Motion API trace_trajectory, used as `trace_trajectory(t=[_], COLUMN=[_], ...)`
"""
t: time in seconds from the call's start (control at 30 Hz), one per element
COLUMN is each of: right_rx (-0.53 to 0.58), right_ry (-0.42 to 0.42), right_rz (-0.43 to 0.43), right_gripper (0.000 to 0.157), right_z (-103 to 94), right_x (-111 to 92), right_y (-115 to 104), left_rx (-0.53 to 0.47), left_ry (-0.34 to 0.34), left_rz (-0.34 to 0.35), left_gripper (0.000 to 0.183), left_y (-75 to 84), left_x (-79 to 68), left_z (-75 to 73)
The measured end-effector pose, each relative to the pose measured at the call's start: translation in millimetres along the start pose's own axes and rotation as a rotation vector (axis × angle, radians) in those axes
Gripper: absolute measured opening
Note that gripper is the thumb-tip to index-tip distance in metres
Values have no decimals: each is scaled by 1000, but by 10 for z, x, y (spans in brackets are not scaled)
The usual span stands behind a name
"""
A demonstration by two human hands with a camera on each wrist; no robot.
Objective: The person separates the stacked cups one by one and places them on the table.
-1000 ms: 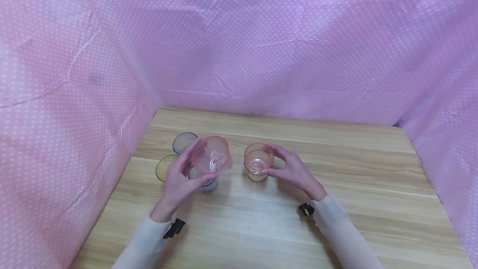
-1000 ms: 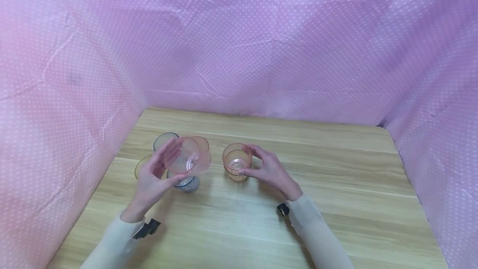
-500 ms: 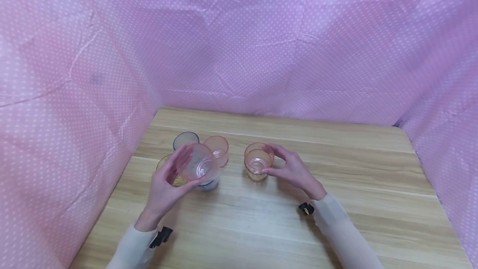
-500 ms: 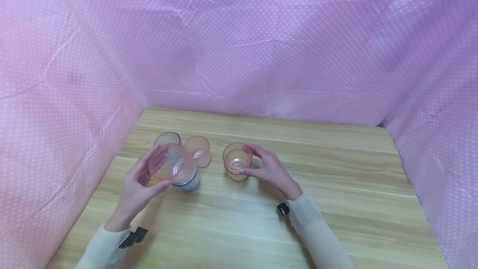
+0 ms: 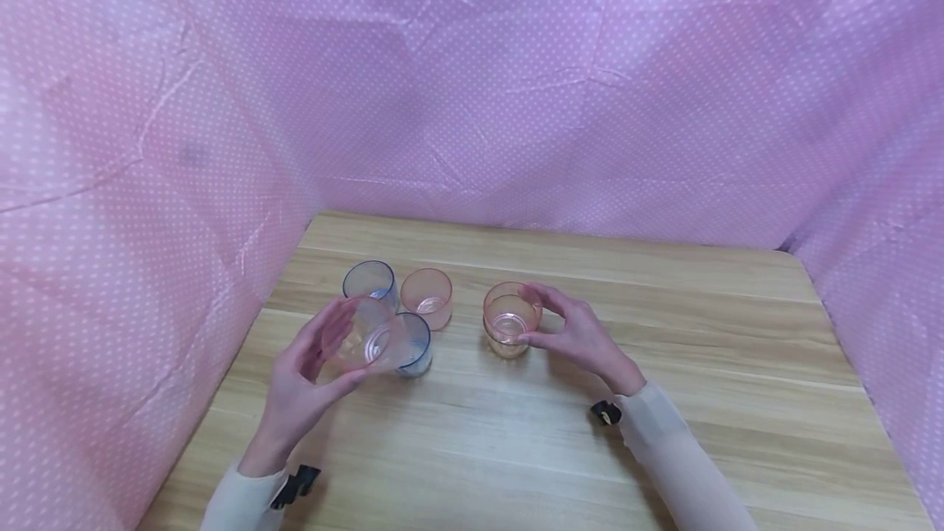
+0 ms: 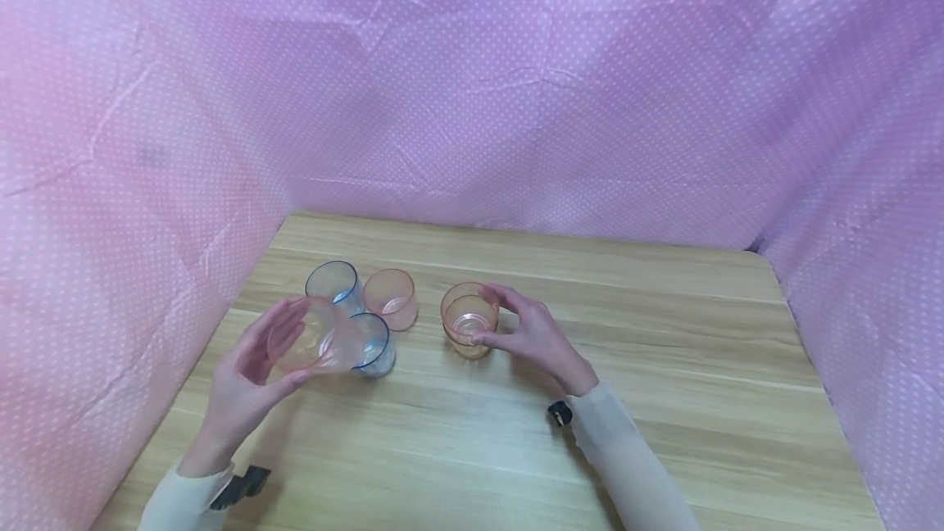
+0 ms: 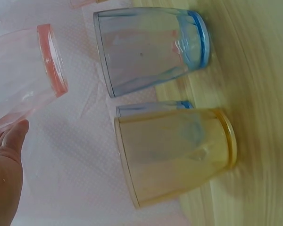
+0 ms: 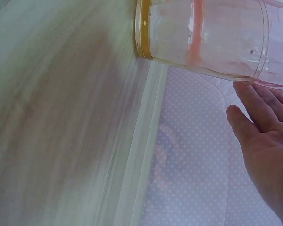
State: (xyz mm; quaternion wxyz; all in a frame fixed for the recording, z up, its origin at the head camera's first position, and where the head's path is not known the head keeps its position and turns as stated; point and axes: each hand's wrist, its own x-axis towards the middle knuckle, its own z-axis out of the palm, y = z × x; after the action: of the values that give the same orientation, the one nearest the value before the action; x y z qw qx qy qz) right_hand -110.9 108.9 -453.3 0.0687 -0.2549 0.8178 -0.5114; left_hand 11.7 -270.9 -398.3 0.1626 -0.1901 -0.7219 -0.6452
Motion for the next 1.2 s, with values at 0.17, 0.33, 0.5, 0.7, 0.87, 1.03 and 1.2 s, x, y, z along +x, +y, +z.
trace_trajectory(t=[0.17,0.33,0.5,0.7,0.87,1.03,1.2], right_rx=[-1,-2,0,-4,-6,-12,-11], right_ry=[-1,-3,-5,-7,-6,-6,-3], right_rz=[-10,1,5,4,0,-1,-1], right_gripper=[79,80,80,79,79,79,78], right_z=[-1,-3,-5,-5,-2,-4,-2], right_x=[5,0,-3,0,5,4,6], right_y=[-13,-22,-9,-7,-9,-13,-3], left_rx=[-22,-58,-15,-17,-46,-119,-108], left_ry=[20,21,28,21,23,30,70], left_rz=[15,39,-38,-54,-56,-27,-90], left_gripper=[99,97,97,95,96,94,94], left_y=[-6,-11,-1,-21,-55,-101,-116], left_x=[-55,-99,-172,-285,-395,-519,-638], left_z=[-65,-141,-230,-360,-451,-526,-572])
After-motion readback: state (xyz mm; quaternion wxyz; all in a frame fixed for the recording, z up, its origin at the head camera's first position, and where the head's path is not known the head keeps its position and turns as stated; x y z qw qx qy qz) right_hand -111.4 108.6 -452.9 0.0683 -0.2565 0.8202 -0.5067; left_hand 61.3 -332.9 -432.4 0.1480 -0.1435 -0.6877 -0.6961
